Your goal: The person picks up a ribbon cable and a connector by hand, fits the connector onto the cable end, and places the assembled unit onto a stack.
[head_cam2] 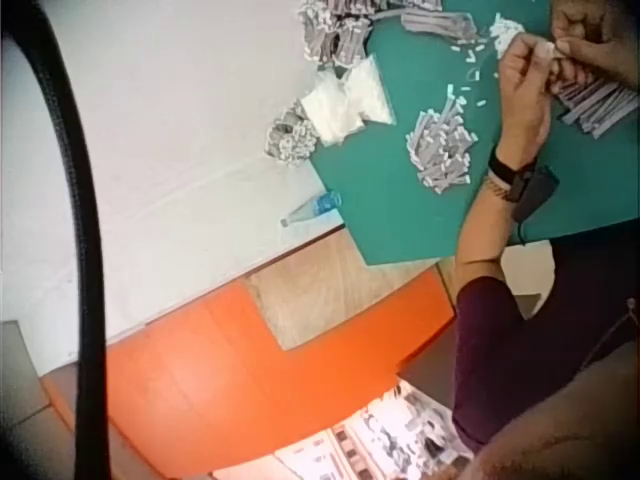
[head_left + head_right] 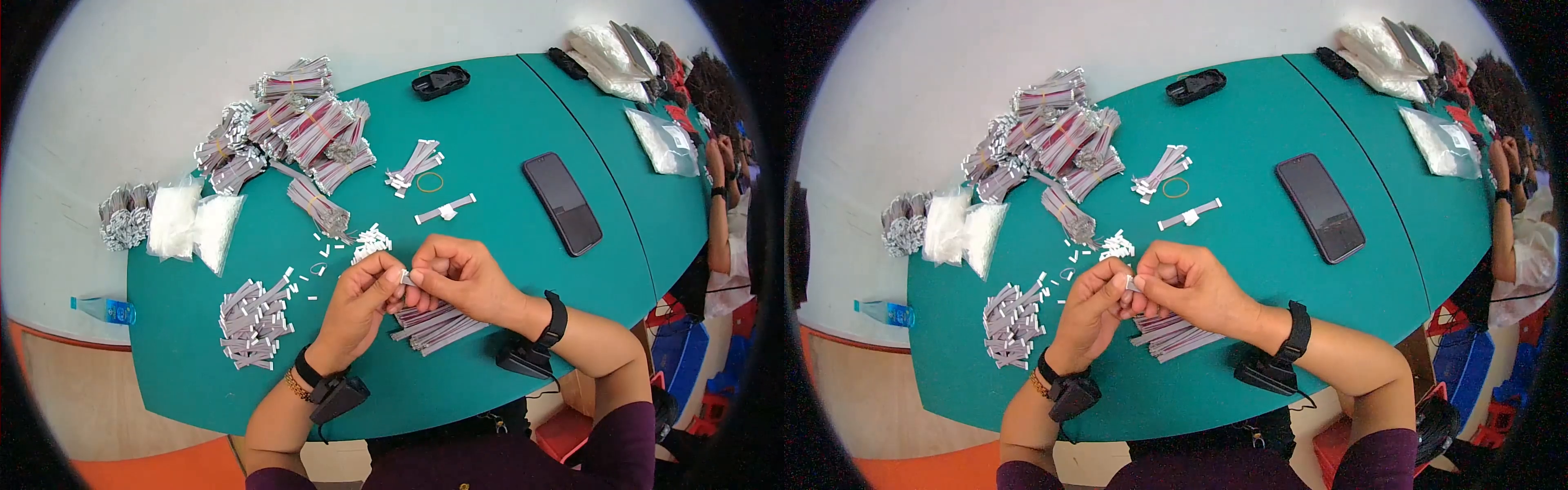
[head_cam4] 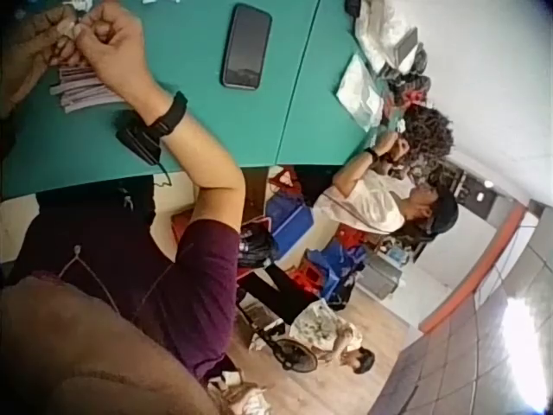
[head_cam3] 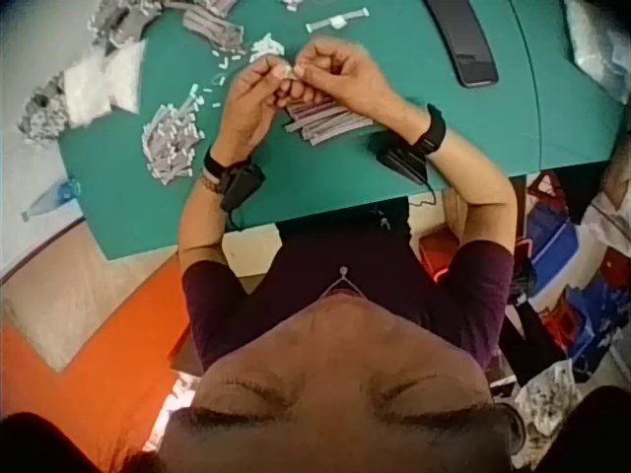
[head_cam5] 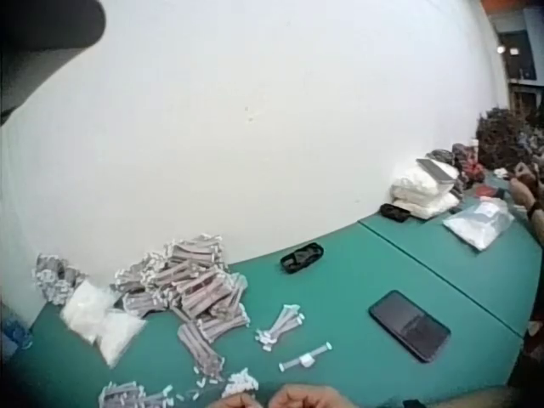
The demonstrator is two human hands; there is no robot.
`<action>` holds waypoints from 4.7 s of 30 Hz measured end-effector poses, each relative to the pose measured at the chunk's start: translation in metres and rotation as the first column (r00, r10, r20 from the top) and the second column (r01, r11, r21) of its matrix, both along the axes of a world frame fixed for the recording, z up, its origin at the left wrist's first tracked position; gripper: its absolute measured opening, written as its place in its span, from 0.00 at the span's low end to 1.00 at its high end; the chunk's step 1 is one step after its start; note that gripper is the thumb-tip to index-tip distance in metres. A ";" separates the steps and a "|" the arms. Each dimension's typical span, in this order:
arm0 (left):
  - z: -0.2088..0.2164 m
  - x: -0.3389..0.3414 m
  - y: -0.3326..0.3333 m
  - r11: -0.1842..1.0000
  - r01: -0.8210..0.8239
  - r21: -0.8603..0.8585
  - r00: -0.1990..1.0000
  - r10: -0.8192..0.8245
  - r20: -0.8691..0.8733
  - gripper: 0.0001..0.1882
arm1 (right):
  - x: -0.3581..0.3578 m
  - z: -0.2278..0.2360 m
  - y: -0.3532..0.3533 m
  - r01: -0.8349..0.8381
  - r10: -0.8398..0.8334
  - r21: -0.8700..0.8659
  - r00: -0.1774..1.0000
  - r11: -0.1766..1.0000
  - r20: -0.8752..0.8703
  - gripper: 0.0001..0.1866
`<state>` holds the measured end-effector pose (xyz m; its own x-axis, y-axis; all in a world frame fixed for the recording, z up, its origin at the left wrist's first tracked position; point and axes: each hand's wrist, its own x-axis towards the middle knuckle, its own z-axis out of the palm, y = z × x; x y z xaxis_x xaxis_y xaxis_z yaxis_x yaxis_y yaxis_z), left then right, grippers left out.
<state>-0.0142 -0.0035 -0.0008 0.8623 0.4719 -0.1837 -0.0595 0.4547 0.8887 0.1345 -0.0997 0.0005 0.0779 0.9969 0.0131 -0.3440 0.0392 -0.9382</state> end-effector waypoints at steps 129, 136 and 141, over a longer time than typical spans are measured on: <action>0.005 0.002 -0.003 0.924 -0.244 0.294 0.966 0.257 -0.008 0.06 | 0.000 -0.003 0.002 0.025 -0.018 -0.105 0.998 0.994 0.065 0.06; 0.002 0.003 -0.006 0.903 -0.288 0.318 0.956 0.291 0.038 0.06 | -0.002 0.000 0.001 0.054 -0.051 -0.107 0.998 0.993 0.030 0.07; 0.002 0.001 -0.004 0.929 -0.256 0.268 0.965 0.264 0.008 0.06 | -0.002 -0.003 0.000 0.086 -0.080 -0.071 0.994 0.994 0.080 0.06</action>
